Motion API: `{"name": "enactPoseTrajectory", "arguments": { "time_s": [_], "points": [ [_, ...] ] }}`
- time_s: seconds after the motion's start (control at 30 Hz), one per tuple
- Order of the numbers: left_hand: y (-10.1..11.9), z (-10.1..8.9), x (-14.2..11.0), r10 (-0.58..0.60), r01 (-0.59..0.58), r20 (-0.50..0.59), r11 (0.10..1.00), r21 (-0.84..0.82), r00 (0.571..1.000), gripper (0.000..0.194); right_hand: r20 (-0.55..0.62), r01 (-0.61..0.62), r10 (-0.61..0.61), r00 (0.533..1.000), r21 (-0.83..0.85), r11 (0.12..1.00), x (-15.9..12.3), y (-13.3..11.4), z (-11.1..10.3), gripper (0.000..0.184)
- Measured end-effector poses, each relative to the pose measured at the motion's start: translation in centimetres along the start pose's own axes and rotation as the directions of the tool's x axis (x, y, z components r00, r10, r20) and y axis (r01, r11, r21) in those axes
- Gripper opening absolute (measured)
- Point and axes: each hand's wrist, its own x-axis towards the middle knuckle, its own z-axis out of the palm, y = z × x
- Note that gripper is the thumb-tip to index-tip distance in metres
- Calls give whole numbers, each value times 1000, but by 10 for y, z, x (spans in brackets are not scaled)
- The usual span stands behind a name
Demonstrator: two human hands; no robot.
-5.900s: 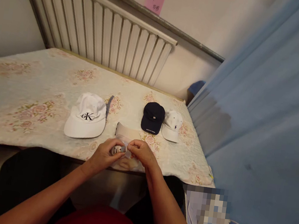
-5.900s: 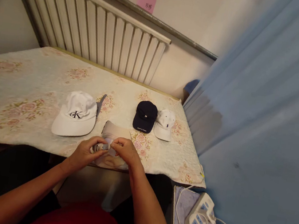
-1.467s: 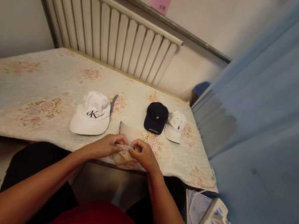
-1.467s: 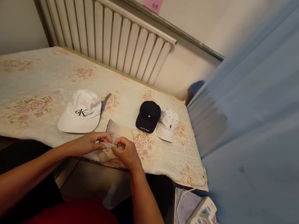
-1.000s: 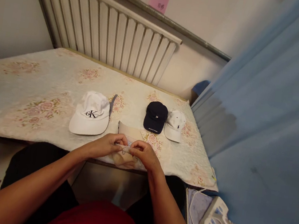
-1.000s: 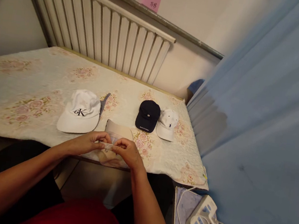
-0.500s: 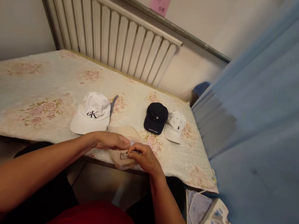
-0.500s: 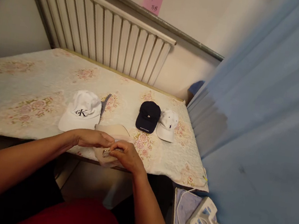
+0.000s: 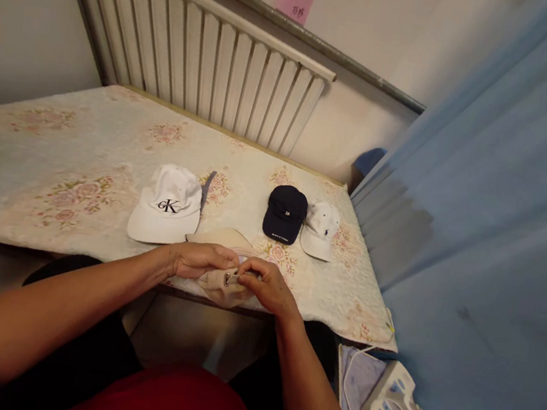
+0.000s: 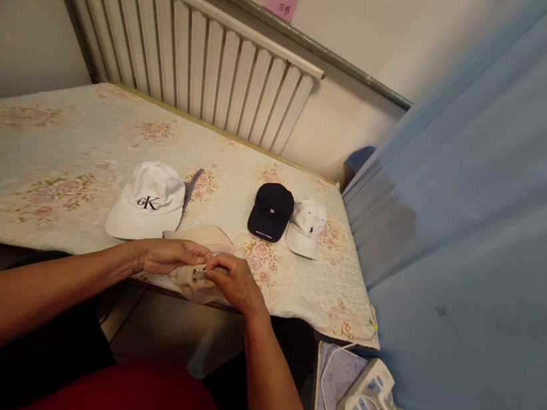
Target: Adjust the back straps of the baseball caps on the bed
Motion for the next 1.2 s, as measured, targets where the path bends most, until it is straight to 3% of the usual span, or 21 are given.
{"name": "enactPoseTrajectory", "arguments": {
  "time_s": [0.3, 0.57, 0.77, 1.03, 1.2],
  "points": [
    [-8, -2, 3, 150, -154, -115, 988, -28, 982, 20, -85, -6, 0, 996, -77, 997, 2, 5, 3, 13],
    [-8, 7, 2, 155, -169, -197, 984, -60, 968, 19, -300, 154, -163, 940, -53, 987, 1, 9, 12, 10],
    [-14, 4, 6, 144, -171, -283, 983, -73, 948, 21, -265, 127, -126, 956, -16, 992, -2, 11, 14, 6],
    [-17, 9, 9, 174, -210, -360, 976, -64, 917, 18, -324, 12, -23, 946, -37, 999, -2, 11, 15, 5],
    [-15, 13, 9, 159, -193, -377, 980, -54, 913, 19, -325, 54, -97, 941, -139, 989, 0, 9, 17, 6]
  ]
}}
